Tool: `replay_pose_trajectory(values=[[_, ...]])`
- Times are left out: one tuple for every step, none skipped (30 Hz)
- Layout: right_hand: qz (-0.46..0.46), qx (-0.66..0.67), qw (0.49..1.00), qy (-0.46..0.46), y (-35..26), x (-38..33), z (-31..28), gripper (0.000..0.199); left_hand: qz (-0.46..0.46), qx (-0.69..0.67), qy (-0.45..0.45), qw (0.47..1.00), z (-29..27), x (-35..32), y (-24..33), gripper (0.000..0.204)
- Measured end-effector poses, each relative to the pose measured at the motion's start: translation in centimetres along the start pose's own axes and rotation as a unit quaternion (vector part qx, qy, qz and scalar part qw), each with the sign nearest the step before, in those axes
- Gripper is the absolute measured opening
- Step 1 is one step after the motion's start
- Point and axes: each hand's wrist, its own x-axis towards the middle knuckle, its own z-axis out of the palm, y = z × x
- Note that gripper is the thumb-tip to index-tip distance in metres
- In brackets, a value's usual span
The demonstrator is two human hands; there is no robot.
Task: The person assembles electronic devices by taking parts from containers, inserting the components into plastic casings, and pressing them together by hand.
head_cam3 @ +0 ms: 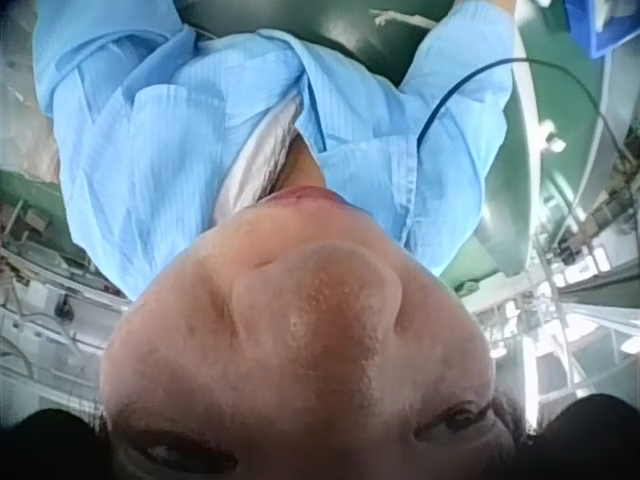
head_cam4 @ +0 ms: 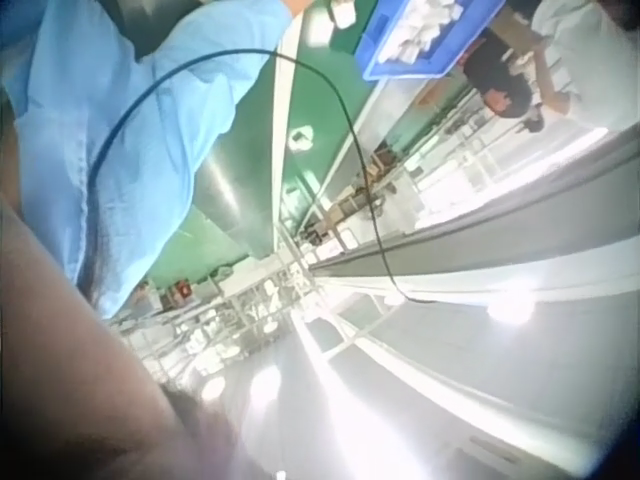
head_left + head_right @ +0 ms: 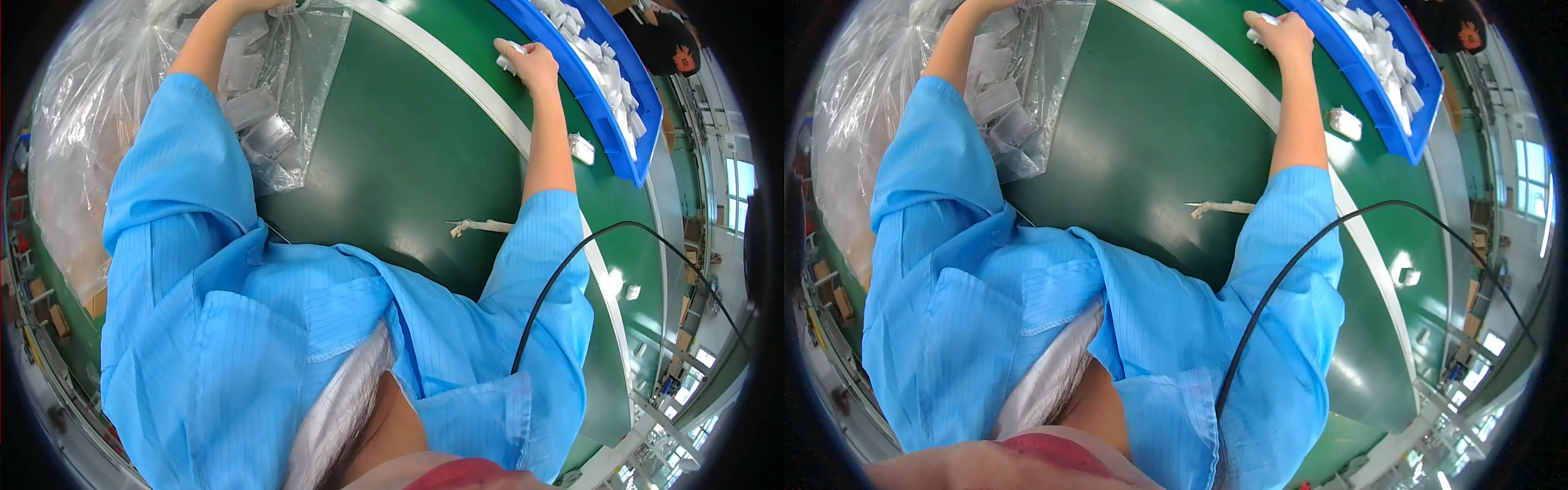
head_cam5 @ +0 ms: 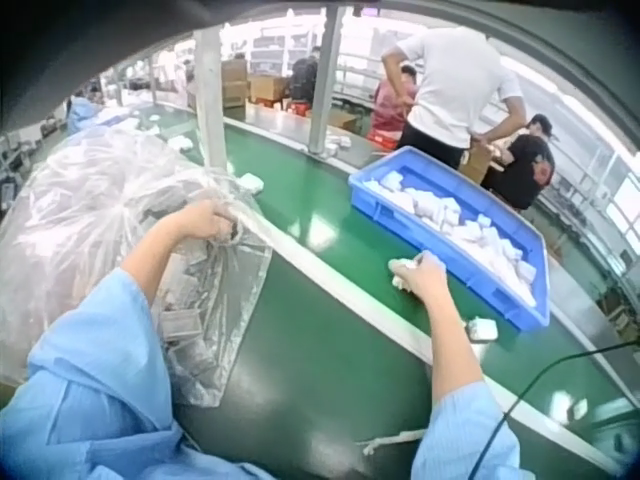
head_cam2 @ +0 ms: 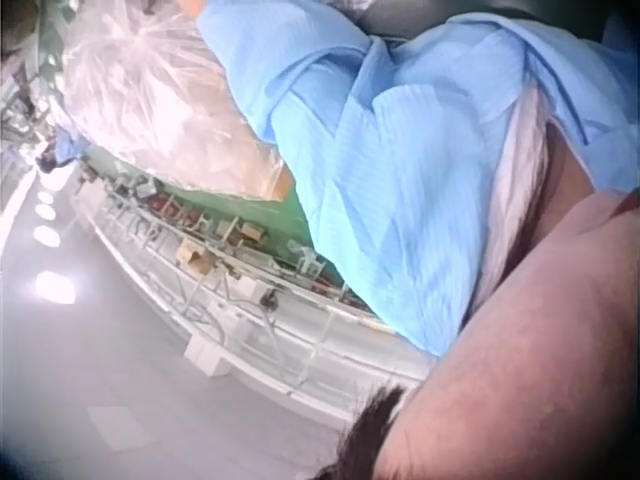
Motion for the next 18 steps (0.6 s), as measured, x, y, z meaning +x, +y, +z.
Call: replay_pose_trajectory(values=[[-0.002, 0.003, 1.0, 0.001, 0.8, -0.1, 0.4, 0.054, -0.173, 0.184, 0.006, 0.968, 1.9, 1.8, 1.9, 0.028], [0.009, 0.001, 1.0, 0.001, 2.1, -0.2, 0.4, 0.054, -0.331, 0.363, 0.015, 0.871, 3.0, 2.9, 3.9, 0.026], [0.04, 0.191, 0.98, -0.049, 3.4, -0.1, 0.0, 0.046, -0.331, 0.361, 0.013, 0.872, 3.1, 3.1, 5.2, 0.026], [0.068, 0.372, 0.92, -0.101, 2.6, -0.9, -0.8, 0.037, -0.3, 0.392, 0.048, 0.868, 3.2, 3.0, 6.1, 0.029], [0.064, 0.518, 0.838, -0.161, 2.2, -2.3, -1.8, 0.029, -0.269, 0.422, 0.082, 0.862, 3.5, 2.8, 7.0, 0.031], [0.109, 0.615, 0.766, -0.152, 2.2, -3.6, -2.7, 0.031, -0.249, 0.39, 0.138, 0.875, 4.9, 3.3, 9.1, 0.032], [0.106, 0.683, 0.703, -0.169, 0.6, -6.2, -4.4, 0.033, -0.228, 0.356, 0.194, 0.885, 6.8, 4.1, 11.4, 0.032], [0.102, 0.745, 0.633, -0.183, -0.8, -8.4, -5.6, 0.035, -0.275, 0.18, 0.194, 0.924, 8.6, 5.0, 13.2, 0.031], [0.103, 0.744, 0.637, -0.172, -0.3, -9.7, -6.1, 0.035, -0.305, 0.0, 0.184, 0.934, 10.6, 6.4, 15.2, 0.03], [0.092, 0.8, 0.556, -0.206, 0.2, -10.6, -5.9, 0.036, -0.304, -0.001, 0.186, 0.934, 13.0, 6.9, 17.0, 0.03], [0.087, 0.848, 0.466, -0.237, 0.9, -11.0, -4.9, 0.037, -0.343, -0.136, 0.148, 0.918, 15.8, 7.6, 16.9, 0.028], [0.091, 0.849, 0.465, -0.233, 0.9, -11.6, -4.8, 0.037, -0.372, -0.267, 0.105, 0.883, 18.0, 8.1, 16.7, 0.026], [0.086, 0.844, 0.469, -0.244, 0.6, -12.4, -4.9, 0.038, -0.356, -0.372, 0.076, 0.854, 19.7, 8.2, 16.0, 0.028], [0.081, 0.839, 0.473, -0.255, 0.5, -12.9, -5.1, 0.04, -0.336, -0.472, 0.048, 0.813, 21.1, 8.1, 15.3, 0.031], [0.067, 0.818, 0.507, -0.262, 0.5, -13.1, -5.5, 0.038, -0.34, -0.485, 0.037, 0.805, 22.2, 8.2, 15.6, 0.038], [0.073, 0.821, 0.505, -0.256, 0.2, -13.5, -5.7, 0.038, -0.345, -0.486, 0.03, 0.802, 23.1, 8.0, 15.4, 0.038], [0.089, 0.762, 0.616, -0.177, -0.4, -14.0, -5.7, 0.037, -0.323, -0.506, 0.033, 0.799, 24.0, 7.8, 15.3, 0.042], [0.101, 0.685, 0.715, -0.097, -0.5, -14.4, -5.9, 0.035, -0.297, -0.526, 0.039, 0.796, 24.8, 7.6, 15.2, 0.046]])
